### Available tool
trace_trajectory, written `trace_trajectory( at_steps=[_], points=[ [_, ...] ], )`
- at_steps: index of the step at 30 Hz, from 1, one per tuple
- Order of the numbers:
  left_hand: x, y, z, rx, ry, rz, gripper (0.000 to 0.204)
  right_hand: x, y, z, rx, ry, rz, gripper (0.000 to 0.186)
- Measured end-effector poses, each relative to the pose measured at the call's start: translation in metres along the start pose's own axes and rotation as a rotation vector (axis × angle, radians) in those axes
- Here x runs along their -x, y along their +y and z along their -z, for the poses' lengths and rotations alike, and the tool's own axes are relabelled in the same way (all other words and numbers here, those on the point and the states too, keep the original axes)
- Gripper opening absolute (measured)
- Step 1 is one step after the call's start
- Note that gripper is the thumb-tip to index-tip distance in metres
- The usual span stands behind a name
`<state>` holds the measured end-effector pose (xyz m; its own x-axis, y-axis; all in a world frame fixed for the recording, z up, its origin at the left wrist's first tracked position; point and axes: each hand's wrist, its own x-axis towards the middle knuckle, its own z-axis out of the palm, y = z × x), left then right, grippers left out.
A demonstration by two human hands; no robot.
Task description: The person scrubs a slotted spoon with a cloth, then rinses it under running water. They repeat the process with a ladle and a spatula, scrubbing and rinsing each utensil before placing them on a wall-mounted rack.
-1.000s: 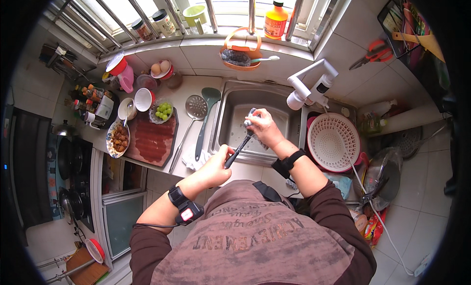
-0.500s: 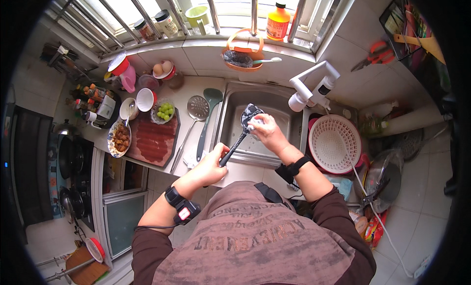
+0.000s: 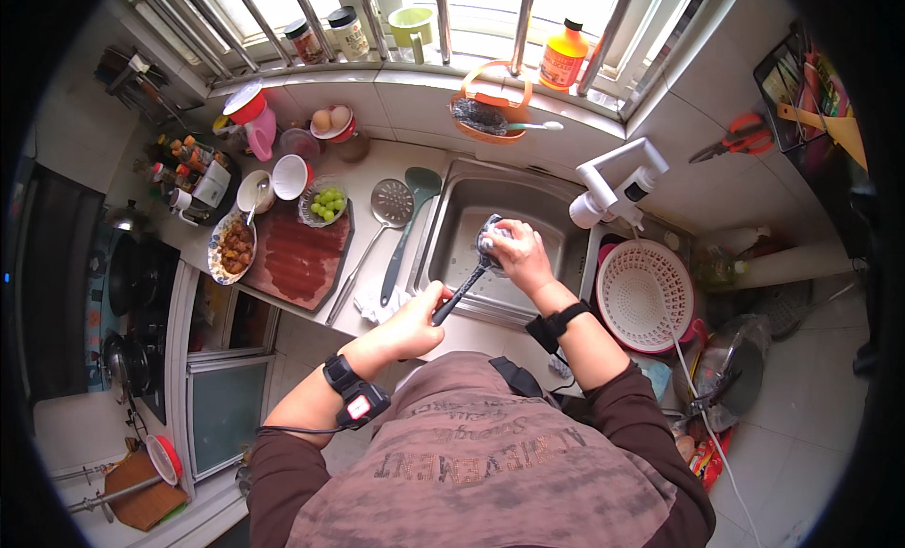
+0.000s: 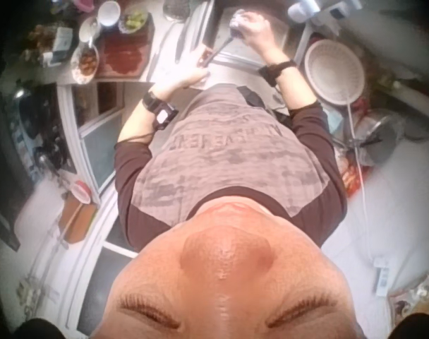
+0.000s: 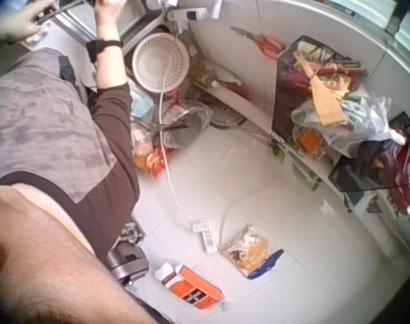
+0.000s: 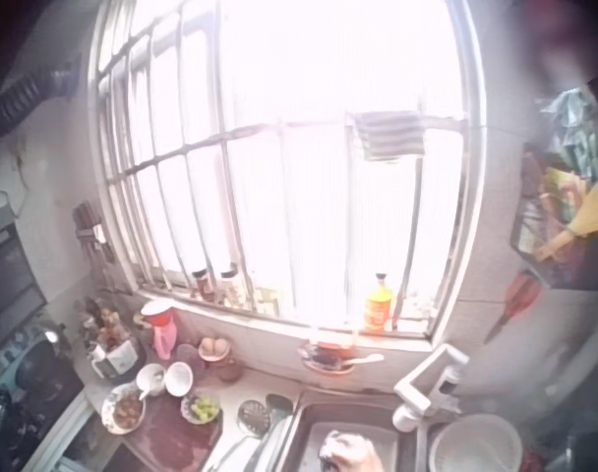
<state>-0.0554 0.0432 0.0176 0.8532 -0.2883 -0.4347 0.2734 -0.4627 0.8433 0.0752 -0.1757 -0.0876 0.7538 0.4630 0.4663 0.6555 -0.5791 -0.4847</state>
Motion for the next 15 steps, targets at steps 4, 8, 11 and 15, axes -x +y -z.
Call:
trace_trajectory(
  at_steps=[4, 8, 11, 15],
  points=[
    [0.01, -0.009, -0.001, 0.054, -0.036, 0.061, 0.044, -0.006, 0.022, 0.008, -0.175, -0.013, -0.306, 0.023],
    [0.017, -0.013, 0.002, 0.051, 0.006, 0.014, 0.045, -0.008, 0.015, 0.019, -0.119, 0.126, -0.153, 0.022],
    [0.013, -0.008, 0.006, 0.051, -0.026, 0.056, 0.044, -0.007, -0.009, 0.017, 0.039, 0.054, 0.005, 0.024],
    [0.009, -0.001, 0.008, -0.065, -0.004, -0.035, 0.042, -0.011, -0.008, 0.009, 0.061, -0.051, -0.028, 0.021]
  ],
)
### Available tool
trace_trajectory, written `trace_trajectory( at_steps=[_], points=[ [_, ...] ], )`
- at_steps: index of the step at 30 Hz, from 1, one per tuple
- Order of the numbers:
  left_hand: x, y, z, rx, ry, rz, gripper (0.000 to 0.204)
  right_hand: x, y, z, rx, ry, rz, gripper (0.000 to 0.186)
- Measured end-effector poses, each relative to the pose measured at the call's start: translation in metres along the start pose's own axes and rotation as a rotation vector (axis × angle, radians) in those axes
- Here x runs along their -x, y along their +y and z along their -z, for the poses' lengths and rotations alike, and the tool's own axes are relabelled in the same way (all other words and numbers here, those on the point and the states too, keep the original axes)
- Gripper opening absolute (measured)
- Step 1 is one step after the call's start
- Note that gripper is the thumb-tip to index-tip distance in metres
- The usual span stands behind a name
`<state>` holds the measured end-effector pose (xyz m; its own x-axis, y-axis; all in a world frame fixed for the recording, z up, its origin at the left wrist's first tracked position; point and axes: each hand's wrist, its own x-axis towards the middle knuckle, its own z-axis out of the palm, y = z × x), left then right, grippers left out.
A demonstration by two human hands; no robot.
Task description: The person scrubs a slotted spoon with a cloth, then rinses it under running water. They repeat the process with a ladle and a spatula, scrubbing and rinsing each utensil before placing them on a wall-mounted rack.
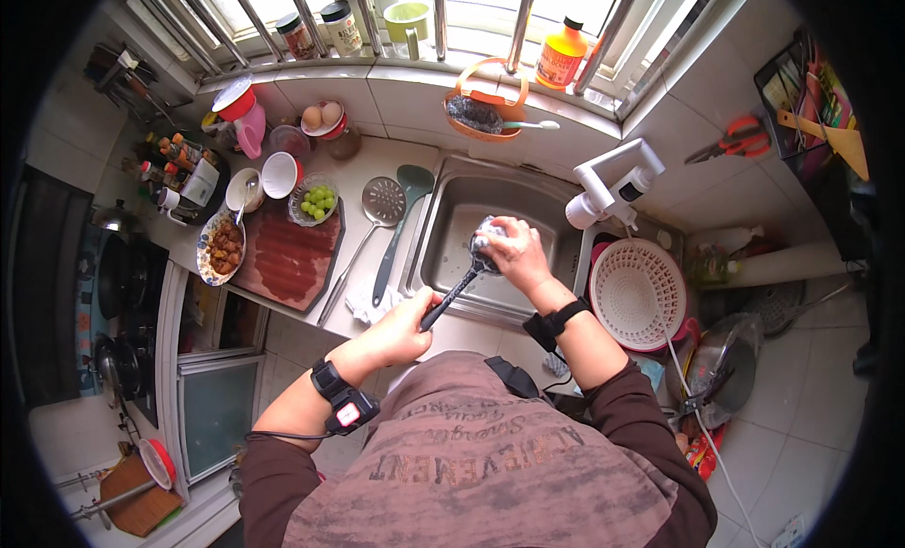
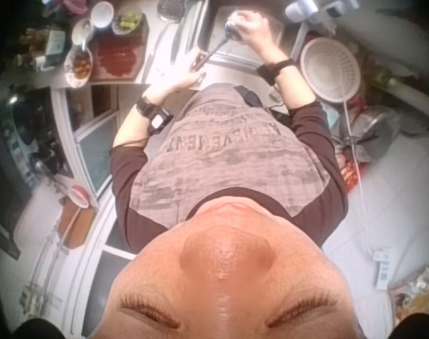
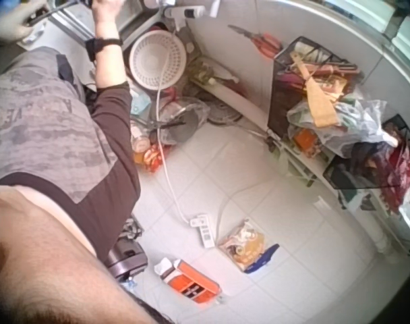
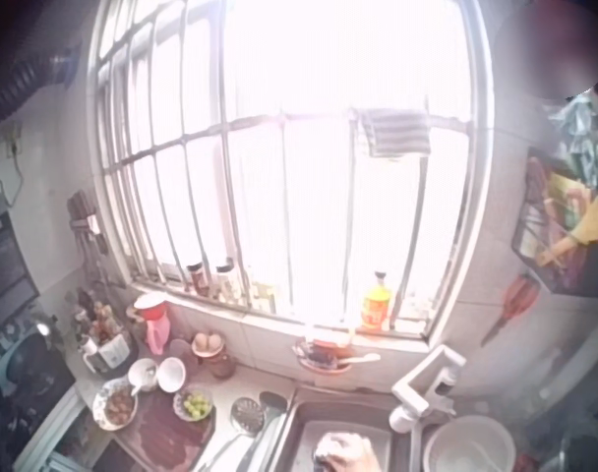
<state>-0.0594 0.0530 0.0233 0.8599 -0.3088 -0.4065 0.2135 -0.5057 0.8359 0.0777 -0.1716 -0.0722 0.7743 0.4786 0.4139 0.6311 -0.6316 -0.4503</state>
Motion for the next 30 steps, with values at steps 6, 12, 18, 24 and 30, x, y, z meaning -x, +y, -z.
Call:
trace_trajectory(
  at_steps=[6, 12, 18, 24, 30],
  points=[
    [0.01, -0.002, 0.0, -0.007, -0.015, -0.018, 0.042, -0.007, 0.023, 0.009, -0.372, 0.024, -0.367, 0.023],
    [0.009, 0.01, 0.011, -0.143, -0.006, -0.176, 0.042, -0.01, -0.005, 0.032, 0.166, 0.013, 0.175, 0.037],
    [0.003, 0.018, 0.002, -0.193, -0.025, -0.21, 0.044, -0.02, 0.017, 0.015, -0.304, -0.066, -0.36, 0.029],
    [0.003, 0.014, 0.004, -0.181, -0.004, -0.107, 0.042, -0.012, 0.026, 0.011, -0.709, -0.083, -0.493, 0.025],
    [-0.001, 0.017, -0.005, -0.255, -0.008, -0.225, 0.04, -0.008, 0.025, 0.009, -0.448, -0.317, -0.272, 0.02]
  ],
)
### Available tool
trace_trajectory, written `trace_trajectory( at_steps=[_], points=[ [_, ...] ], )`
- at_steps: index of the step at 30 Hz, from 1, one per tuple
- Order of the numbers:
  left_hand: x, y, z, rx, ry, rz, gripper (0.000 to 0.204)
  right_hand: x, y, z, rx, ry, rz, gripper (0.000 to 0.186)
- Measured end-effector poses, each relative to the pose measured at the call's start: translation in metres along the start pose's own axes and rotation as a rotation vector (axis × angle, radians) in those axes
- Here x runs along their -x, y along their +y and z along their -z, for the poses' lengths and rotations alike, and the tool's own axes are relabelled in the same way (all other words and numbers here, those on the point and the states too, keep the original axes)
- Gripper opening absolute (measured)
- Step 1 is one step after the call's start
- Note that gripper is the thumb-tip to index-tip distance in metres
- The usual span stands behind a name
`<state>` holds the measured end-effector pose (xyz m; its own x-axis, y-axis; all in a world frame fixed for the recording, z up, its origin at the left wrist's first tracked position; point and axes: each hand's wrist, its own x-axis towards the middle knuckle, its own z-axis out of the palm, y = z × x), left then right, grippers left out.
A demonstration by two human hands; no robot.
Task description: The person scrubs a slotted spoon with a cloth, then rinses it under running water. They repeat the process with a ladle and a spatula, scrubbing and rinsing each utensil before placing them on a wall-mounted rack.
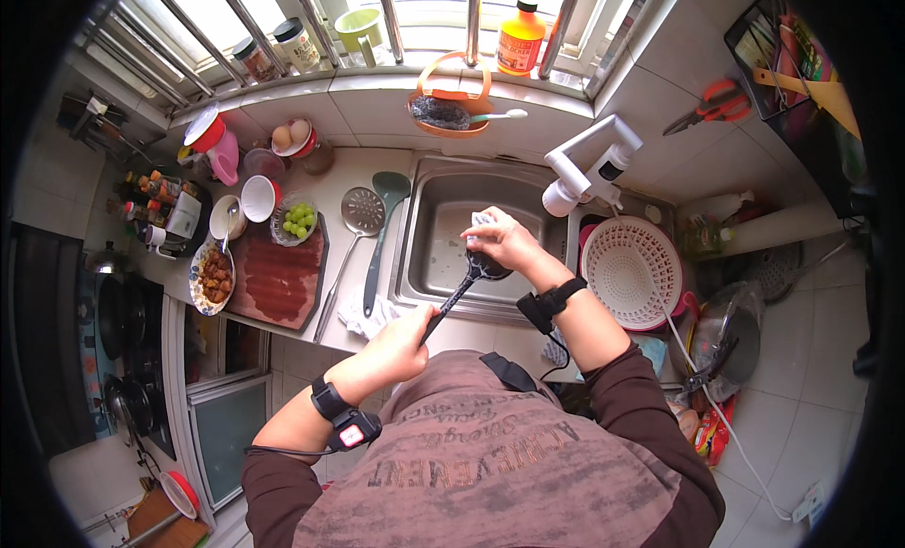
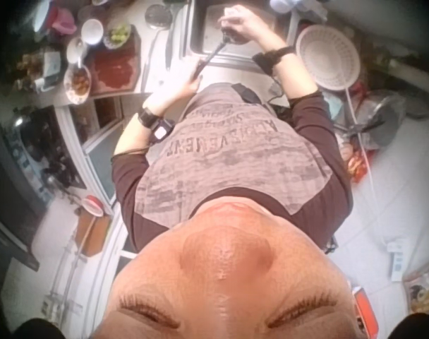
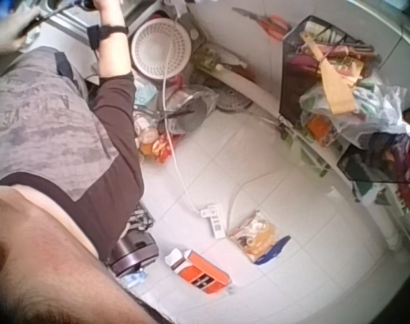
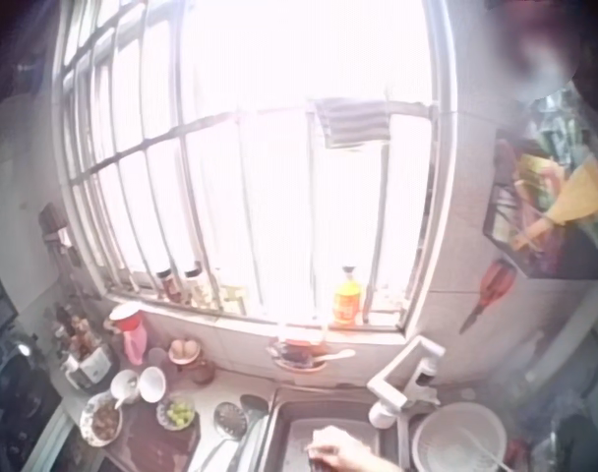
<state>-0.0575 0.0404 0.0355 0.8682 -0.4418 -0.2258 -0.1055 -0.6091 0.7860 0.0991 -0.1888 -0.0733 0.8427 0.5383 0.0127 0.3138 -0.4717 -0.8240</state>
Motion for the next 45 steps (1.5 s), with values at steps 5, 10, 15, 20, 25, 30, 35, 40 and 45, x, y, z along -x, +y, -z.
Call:
trace_trajectory(
  at_steps=[5, 10, 15, 20, 25, 30, 35, 40, 45],
  points=[
    [0.003, -0.005, -0.007, 0.058, 0.01, 0.042, 0.041, -0.008, 0.019, -0.007, -0.094, 0.31, -0.124, 0.018],
    [0.011, -0.014, -0.001, 0.171, 0.034, 0.106, 0.045, 0.002, 0.022, -0.001, -0.555, 0.418, -0.275, 0.02],
    [0.004, -0.01, 0.012, 0.153, 0.175, 0.098, 0.043, 0.019, -0.012, -0.01, -0.126, 0.463, 0.169, 0.025],
    [-0.004, 0.008, 0.009, 0.098, 0.208, 0.011, 0.042, 0.001, -0.033, -0.014, 0.063, 0.526, 0.194, 0.046],
    [0.0, 0.005, 0.003, 0.093, 0.206, 0.047, 0.044, -0.016, -0.012, -0.005, 0.012, 0.532, 0.016, 0.056],
    [0.005, -0.009, -0.008, 0.222, 0.193, 0.181, 0.044, -0.021, 0.018, -0.012, -0.177, 0.698, -0.144, 0.047],
    [0.014, -0.023, -0.009, 0.292, 0.252, 0.24, 0.045, -0.018, 0.015, -0.009, -0.714, 0.658, -0.228, 0.05],
    [0.005, -0.024, -0.012, 0.305, 0.242, 0.222, 0.047, -0.017, -0.035, -0.019, -0.6, 0.434, 0.102, 0.063],
    [-0.004, -0.016, -0.013, 0.293, 0.311, 0.141, 0.046, -0.009, -0.062, -0.015, -0.109, 0.561, 0.014, 0.051]
  ],
)
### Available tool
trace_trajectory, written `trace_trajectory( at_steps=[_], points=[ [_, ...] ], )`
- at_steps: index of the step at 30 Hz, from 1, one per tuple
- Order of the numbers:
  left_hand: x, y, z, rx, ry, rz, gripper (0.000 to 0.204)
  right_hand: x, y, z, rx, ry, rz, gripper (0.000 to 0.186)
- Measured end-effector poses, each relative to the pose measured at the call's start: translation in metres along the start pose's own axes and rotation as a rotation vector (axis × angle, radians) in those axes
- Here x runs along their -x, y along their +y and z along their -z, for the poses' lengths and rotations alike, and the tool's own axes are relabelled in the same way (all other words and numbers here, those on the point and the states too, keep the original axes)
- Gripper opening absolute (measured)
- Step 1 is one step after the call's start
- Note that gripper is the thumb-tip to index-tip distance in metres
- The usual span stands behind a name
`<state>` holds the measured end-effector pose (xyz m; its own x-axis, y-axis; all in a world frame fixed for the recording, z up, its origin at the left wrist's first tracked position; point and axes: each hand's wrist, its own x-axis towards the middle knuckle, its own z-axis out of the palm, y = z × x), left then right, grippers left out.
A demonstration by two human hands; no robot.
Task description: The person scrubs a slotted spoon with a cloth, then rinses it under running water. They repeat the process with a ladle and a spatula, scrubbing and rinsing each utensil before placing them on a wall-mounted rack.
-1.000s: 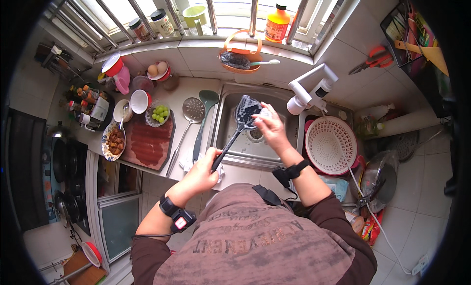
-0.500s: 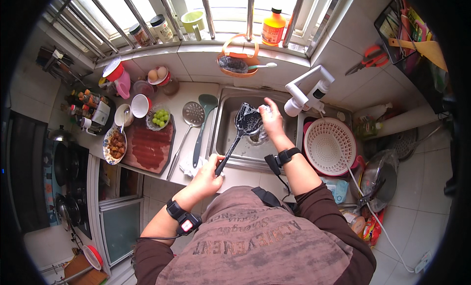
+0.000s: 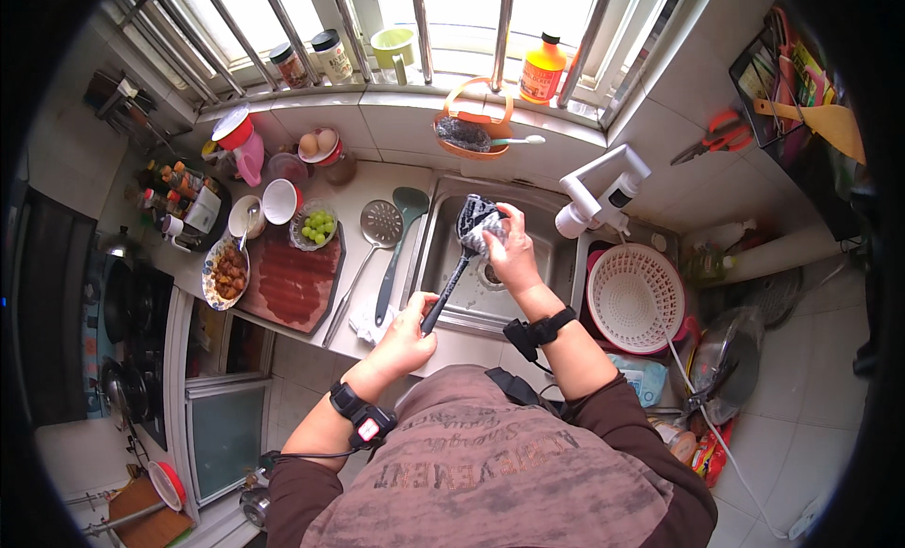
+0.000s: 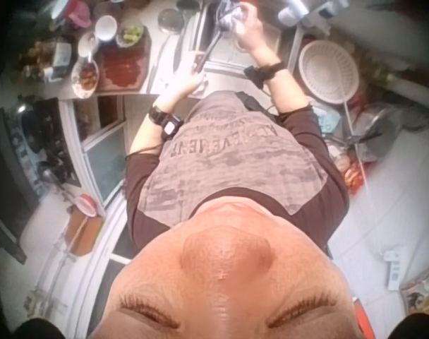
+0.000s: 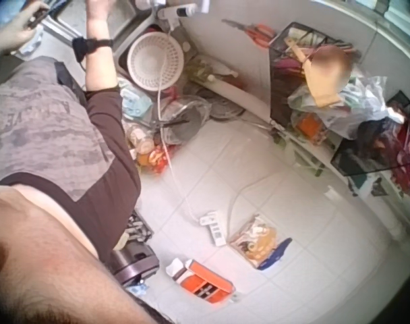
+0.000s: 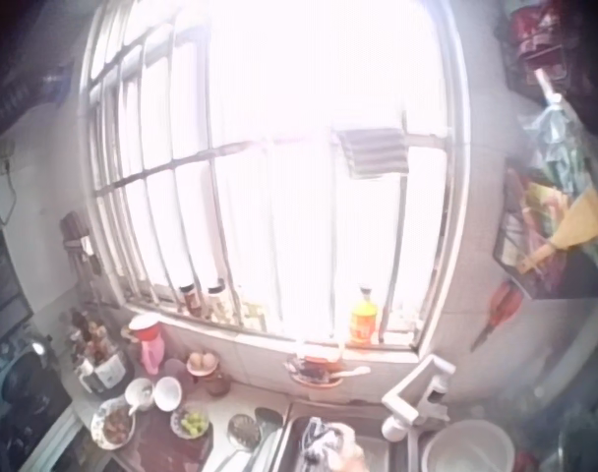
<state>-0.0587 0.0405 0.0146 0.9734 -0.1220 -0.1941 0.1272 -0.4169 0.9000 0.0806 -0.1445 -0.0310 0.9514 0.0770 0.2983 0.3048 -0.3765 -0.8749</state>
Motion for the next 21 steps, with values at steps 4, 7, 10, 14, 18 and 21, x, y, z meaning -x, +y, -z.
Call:
trace_trajectory(
  at_steps=[4, 7, 10, 14, 18, 21],
  points=[
    [0.004, 0.004, 0.006, -0.061, -0.025, 0.074, 0.047, -0.004, -0.002, 0.011, 0.072, 0.155, 0.11, 0.044],
    [0.004, 0.005, 0.006, -0.054, -0.006, 0.066, 0.049, -0.008, -0.004, 0.008, -0.057, 0.098, 0.044, 0.041],
    [0.004, 0.007, 0.0, 0.031, -0.002, 0.047, 0.048, -0.013, -0.004, 0.003, 0.118, 0.063, 0.192, 0.04],
    [0.008, 0.008, -0.005, 0.041, 0.039, -0.05, 0.047, -0.015, 0.006, -0.001, 0.398, 0.164, 0.279, 0.047],
    [0.01, 0.002, -0.007, 0.064, 0.042, -0.018, 0.047, -0.006, 0.017, -0.014, 0.185, 0.27, 0.112, 0.063],
    [0.005, -0.005, -0.009, 0.064, 0.057, -0.043, 0.048, 0.005, 0.02, -0.022, -0.662, -0.056, -0.283, 0.089]
  ],
)
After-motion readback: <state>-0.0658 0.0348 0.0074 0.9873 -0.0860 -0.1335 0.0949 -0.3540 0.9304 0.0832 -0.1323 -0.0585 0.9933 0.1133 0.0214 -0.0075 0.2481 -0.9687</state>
